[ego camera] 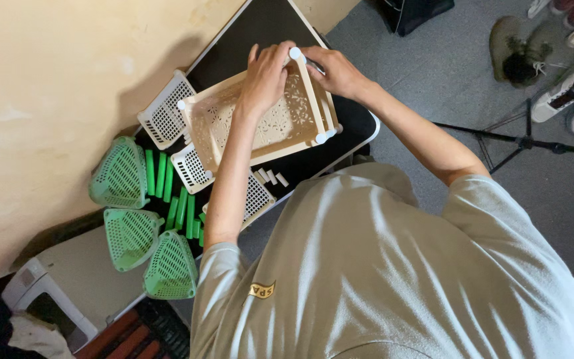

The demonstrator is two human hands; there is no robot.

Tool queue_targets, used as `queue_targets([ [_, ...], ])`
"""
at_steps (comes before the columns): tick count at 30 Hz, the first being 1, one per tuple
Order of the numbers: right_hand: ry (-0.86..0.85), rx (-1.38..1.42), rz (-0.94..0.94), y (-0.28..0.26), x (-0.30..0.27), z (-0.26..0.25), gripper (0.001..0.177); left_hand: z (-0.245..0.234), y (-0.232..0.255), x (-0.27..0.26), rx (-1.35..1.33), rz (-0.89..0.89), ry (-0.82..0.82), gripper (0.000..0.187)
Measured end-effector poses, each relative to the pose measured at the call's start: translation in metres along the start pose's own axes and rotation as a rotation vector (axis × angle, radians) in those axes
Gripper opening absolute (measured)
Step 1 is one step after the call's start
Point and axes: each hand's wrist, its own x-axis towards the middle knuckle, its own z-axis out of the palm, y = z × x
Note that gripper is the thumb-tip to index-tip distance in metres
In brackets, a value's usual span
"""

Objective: The person assembles a plastic storage rack by inserting white cylindrical connectors into the corners of white grid baskets and attaching them to vertical poles. The person handles multiple baskets and connectors, building the rack layer by layer on a black table.

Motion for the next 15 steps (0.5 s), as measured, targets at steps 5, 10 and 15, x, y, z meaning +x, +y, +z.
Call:
queue_targets([
  [5, 0.199, 0.022, 0.087, -0.027, -0.036, 0.009, 0.066, -0.008, 0.033, -0.031, -0.124, 0.013, 0.341, 0.080],
  [10, 0.155, 0.124, 0.121, -0.057, -0.116, 0.034, 0.064, -0.007, 0.092, -0.102, -0.361, -0.163, 0.424, 0.032],
  [15, -0.065, 0.166, 0.251, -0.017, -0.152, 0.080, 0.052, 0.018, 0.120, -0.102, -0.334, -0.438, 0.216, 0.038],
])
